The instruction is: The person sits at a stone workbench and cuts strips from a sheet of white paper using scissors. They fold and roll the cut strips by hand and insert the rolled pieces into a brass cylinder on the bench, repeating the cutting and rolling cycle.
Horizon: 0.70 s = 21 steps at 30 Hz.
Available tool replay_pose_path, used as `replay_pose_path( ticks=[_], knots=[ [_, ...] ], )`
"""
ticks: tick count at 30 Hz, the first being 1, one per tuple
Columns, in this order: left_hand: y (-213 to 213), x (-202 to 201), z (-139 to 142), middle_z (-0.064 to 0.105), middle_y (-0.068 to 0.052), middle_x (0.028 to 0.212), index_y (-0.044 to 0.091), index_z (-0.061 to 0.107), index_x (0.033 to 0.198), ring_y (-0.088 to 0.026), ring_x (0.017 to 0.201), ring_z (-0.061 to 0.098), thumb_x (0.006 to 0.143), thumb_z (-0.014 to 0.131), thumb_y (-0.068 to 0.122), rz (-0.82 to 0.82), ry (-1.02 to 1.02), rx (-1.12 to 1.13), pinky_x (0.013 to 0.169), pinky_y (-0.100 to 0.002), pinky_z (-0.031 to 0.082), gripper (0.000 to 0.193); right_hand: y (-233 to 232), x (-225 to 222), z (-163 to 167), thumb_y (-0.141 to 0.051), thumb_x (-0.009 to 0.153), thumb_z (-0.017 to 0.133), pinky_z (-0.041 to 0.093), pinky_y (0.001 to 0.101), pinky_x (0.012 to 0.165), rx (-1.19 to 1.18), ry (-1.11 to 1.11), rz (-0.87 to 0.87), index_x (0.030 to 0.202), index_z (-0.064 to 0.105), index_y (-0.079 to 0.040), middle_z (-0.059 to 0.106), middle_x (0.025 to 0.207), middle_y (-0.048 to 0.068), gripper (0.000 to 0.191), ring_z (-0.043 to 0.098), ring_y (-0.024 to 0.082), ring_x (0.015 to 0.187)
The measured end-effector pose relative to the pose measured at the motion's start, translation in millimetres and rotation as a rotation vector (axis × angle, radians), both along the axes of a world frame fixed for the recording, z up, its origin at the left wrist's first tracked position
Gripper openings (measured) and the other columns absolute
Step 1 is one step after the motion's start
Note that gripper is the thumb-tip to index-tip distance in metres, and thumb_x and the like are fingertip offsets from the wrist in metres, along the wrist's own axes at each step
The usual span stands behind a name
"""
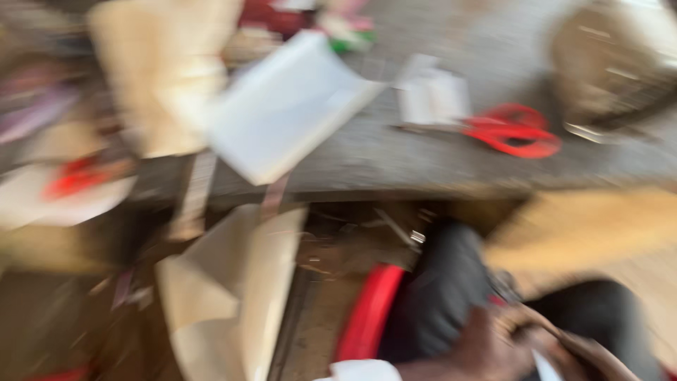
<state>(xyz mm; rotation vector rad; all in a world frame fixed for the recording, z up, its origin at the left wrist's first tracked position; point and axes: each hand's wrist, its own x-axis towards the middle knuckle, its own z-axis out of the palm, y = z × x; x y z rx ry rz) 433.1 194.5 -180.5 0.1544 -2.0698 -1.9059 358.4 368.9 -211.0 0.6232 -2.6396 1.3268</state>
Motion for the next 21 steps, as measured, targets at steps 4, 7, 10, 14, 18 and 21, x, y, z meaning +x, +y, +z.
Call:
replay_pose_path(
  ticks=[4, 7, 10, 14, 18, 21],
  knots=[
    [-1, 0, 0, 0.077, -0.012, 0.094, 0.003, 0.073, 0.104, -0.018, 0.089, 0.077, 0.1, 0.067, 0.006, -0.097, 0.108, 0.019, 0.077, -0.033, 0.06, 0.008, 10, 15, 1, -0.001, 0.084, 0.074, 0.056, 0.0241, 0.068, -0.088, -0.181, -0.011, 0.101, 0.076, 0.001, 0.076, 0.085, 0.005, 0.017, 0.067, 0.009, 0.077],
    [3, -9, 6, 0.078, -0.014, 0.093, 0.002, 0.073, 0.104, -0.022, 0.085, 0.078, 0.094, 0.069, 0.002, -0.039, 0.234, -0.164, 0.072, -0.033, 0.061, 0.011, 13, 19, 5, 0.002, 0.083, 0.074, 0.056, 0.023, 0.065, -0.286, -0.277, 0.048, 0.096, 0.077, 0.001, 0.078, 0.082, 0.006, 0.013, 0.069, 0.007, 0.075],
    [11, -14, 13, 0.079, -0.011, 0.084, 0.003, 0.074, 0.098, -0.018, 0.074, 0.08, 0.09, 0.072, 0.004, -0.045, 0.129, -0.116, 0.065, -0.029, 0.061, 0.008, 10, 20, 12, 0.003, 0.084, 0.076, 0.055, 0.0228, 0.062, -0.433, -0.235, 0.109, 0.093, 0.075, 0.002, 0.078, 0.081, 0.006, 0.01, 0.07, 0.007, 0.072],
    [16, -13, 8, 0.078, -0.009, 0.079, 0.003, 0.073, 0.094, -0.016, 0.071, 0.08, 0.088, 0.074, 0.005, -0.014, 0.131, -0.173, 0.063, -0.028, 0.06, 0.006, 5, 22, 23, 0.004, 0.083, 0.078, 0.055, 0.023, 0.059, -0.504, -0.247, 0.124, 0.09, 0.074, 0.003, 0.077, 0.077, 0.006, 0.009, 0.069, 0.006, 0.068],
    [17, -11, -9, 0.077, -0.008, 0.078, 0.003, 0.072, 0.093, -0.014, 0.071, 0.079, 0.089, 0.074, 0.006, -0.016, 0.141, -0.21, 0.064, -0.028, 0.06, 0.006, 4, 22, 31, 0.004, 0.083, 0.079, 0.051, 0.0237, 0.054, -0.42, -0.161, 0.113, 0.087, 0.072, 0.002, 0.072, 0.072, 0.006, 0.008, 0.065, 0.008, 0.06],
    [22, -12, -23, 0.077, -0.004, 0.082, 0.003, 0.074, 0.096, -0.012, 0.074, 0.075, 0.089, 0.076, 0.008, 0.007, 0.044, -0.064, 0.068, -0.026, 0.059, 0.009, 1, 23, 32, 0.004, 0.085, 0.076, 0.054, 0.0238, 0.055, -0.445, -0.108, 0.115, 0.089, 0.07, 0.001, 0.071, 0.074, 0.006, 0.009, 0.069, 0.008, 0.062]
  ],
)
